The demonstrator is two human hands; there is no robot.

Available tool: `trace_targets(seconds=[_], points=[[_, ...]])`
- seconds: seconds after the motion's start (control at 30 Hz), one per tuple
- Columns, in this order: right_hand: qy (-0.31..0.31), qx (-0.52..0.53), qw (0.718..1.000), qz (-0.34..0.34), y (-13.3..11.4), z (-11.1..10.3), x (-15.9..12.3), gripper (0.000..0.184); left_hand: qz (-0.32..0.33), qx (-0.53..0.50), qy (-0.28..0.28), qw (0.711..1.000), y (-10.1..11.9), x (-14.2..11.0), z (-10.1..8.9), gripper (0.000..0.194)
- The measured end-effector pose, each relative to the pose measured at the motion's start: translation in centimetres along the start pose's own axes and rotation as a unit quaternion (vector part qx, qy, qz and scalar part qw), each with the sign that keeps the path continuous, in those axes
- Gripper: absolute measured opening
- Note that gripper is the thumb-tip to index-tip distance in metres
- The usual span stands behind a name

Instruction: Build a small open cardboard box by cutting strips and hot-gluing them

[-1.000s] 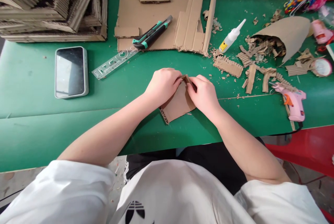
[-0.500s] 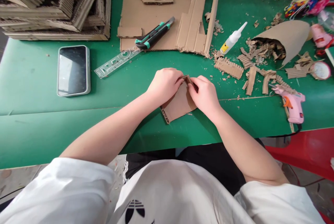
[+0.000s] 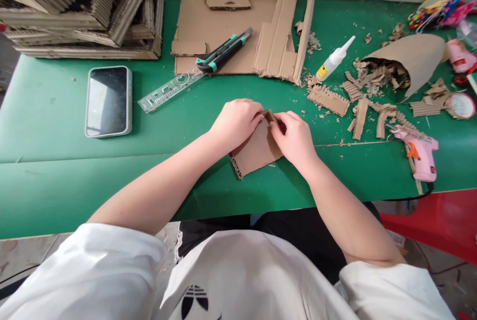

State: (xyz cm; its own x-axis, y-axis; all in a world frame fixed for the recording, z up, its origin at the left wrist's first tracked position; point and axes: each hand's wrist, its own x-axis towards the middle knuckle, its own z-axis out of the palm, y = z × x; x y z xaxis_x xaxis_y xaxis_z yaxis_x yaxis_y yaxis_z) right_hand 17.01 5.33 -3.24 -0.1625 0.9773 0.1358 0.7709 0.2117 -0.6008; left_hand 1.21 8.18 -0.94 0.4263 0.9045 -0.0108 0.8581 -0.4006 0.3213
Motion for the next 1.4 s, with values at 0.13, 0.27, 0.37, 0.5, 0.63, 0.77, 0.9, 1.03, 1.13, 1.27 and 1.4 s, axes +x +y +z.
trace_targets(seconds=[0.13,0.27,0.37,0.5,0.63,0.77,0.9,1.03,1.13,1.27,1.4], points=[[-0.009,0.009,1.0,0.012,0.0,-0.3,0.0,0.016,-0.004,-0.005,0.002,1.0,-0.1,0.0,-0.1,0.023],[-0.023,0.028,0.999,0.013,0.2,-0.6,0.2,0.02,-0.005,0.0,-0.004,1.0,0.0,-0.1,-0.2,0.024],[-0.028,0.045,0.998,0.02,0.3,-0.7,0.3,0.023,-0.004,0.005,-0.013,1.0,0.0,-0.1,-0.4,0.025],[-0.025,0.051,0.998,0.014,0.4,-0.8,0.2,0.025,0.0,0.013,-0.022,1.0,0.0,0.0,-0.4,0.026],[-0.016,0.052,0.999,-0.004,0.5,-0.5,0.0,0.026,0.003,0.014,-0.01,1.0,0.1,-0.2,-0.4,0.026],[0.056,0.089,0.994,-0.034,0.0,-0.5,-0.5,0.028,-0.002,0.027,0.062,0.998,0.9,-0.8,-0.7,0.027],[0.14,0.128,0.98,-0.065,-1.5,-1.4,-1.3,0.032,0.021,0.06,0.166,0.984,1.9,-2.0,-1.8,0.029],[0.226,0.121,0.957,-0.138,-3.4,-3.2,-2.3,0.033,0.128,0.058,0.304,0.942,2.9,-3.5,-3.5,0.019],[0.289,0.089,0.932,-0.2,-4.9,-4.8,-3.3,0.039,0.194,0.028,0.364,0.911,3.7,-4.8,-5.0,0.019],[0.328,0.061,0.906,-0.259,-6.3,-6.7,-4.8,0.044,0.24,0.007,0.402,0.884,4.9,-6.6,-6.7,0.022],[0.337,0.033,0.896,-0.288,-7.0,-8.1,-6.3,0.048,0.295,0.03,0.429,0.853,5.9,-7.6,-7.6,0.024]])
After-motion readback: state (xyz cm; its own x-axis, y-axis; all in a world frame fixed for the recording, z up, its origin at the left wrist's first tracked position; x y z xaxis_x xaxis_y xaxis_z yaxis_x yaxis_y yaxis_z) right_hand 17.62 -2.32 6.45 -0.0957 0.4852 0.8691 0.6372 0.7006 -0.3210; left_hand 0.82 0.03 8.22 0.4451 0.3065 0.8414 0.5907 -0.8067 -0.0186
